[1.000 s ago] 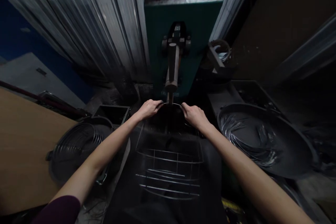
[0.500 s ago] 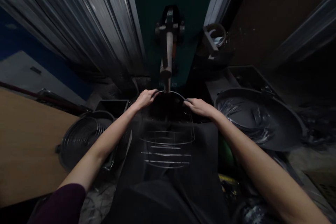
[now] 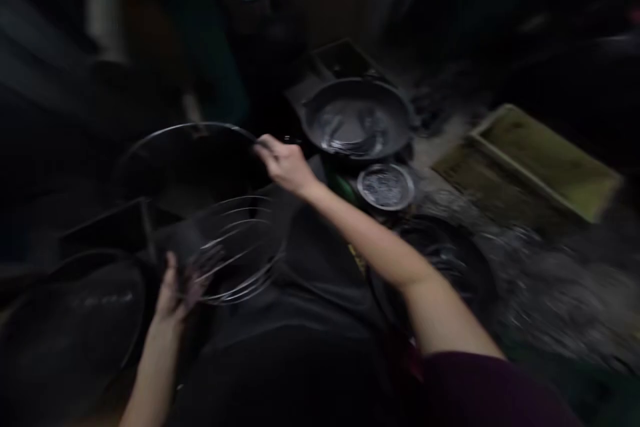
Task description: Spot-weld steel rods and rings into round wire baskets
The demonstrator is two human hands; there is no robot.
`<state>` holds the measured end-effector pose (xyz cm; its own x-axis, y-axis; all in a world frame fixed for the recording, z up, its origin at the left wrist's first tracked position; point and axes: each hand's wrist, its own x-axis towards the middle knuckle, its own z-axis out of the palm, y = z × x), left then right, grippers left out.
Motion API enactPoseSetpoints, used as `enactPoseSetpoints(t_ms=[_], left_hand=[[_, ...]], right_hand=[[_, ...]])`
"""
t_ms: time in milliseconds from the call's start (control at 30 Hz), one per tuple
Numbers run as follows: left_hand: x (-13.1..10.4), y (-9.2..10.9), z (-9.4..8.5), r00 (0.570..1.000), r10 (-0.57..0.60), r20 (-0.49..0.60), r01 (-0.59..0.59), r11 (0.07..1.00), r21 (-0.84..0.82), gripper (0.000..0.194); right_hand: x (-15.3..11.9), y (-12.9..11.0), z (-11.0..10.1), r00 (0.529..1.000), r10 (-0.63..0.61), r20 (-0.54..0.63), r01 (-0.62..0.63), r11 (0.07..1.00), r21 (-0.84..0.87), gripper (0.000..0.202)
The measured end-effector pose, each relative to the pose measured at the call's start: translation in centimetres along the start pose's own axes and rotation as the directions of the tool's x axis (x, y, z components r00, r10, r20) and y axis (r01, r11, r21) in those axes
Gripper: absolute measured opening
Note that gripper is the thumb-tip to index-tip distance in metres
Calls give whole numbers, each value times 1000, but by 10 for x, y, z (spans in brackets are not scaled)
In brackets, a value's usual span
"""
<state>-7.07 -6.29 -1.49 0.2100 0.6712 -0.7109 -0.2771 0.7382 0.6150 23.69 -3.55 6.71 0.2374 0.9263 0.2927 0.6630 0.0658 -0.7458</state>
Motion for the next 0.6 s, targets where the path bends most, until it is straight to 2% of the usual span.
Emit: enactPoseSetpoints(t_ms=[67,100,133,200,233,300,333,367,400,500,567,600], left_hand=[[8,8,18,986,48,-162,-55,998,-40,28],[10,14,27,966,91,-241,-103,994,-36,18],[11,22,34,946,138,-293,-153,988,-29,16],[10,35,45,930,214,-300,-236,971,-40,24],[10,40,48,929,247,-275,-273,960,-58,26],[11,46,53,919,316,-235,-345,934,-93,30],[13,47,55,910,348,-226,-378,920,-105,31],[16,48,58,898,375,-231,-408,906,-115,32],[19,47,61,886,390,-251,-429,895,-122,33],[27,43,70,862,365,-352,-439,884,-160,30],[32,41,74,854,312,-417,-427,878,-216,25],[34,41,74,853,283,-439,-417,875,-246,21]], right_hand=[[-13,17,2,999,4,47,-9,994,111,30],[-23,29,-3,997,19,80,-31,989,143,32],[-36,43,-11,993,53,107,-68,987,147,35],[-68,79,-39,975,204,89,-208,978,37,39],[-85,100,-57,949,313,25,-311,948,-68,37],[-115,144,-90,843,508,-174,-537,781,-320,32],[-127,166,-104,795,572,-201,-598,684,-418,31],[-136,186,-114,767,607,-209,-617,606,-503,31],[-142,202,-120,759,621,-197,-606,563,-563,32],[-148,232,-116,757,643,-112,-554,542,-632,36],[-148,240,-105,745,664,-68,-539,539,-647,36],[-147,241,-100,756,652,-48,-523,559,-644,37]])
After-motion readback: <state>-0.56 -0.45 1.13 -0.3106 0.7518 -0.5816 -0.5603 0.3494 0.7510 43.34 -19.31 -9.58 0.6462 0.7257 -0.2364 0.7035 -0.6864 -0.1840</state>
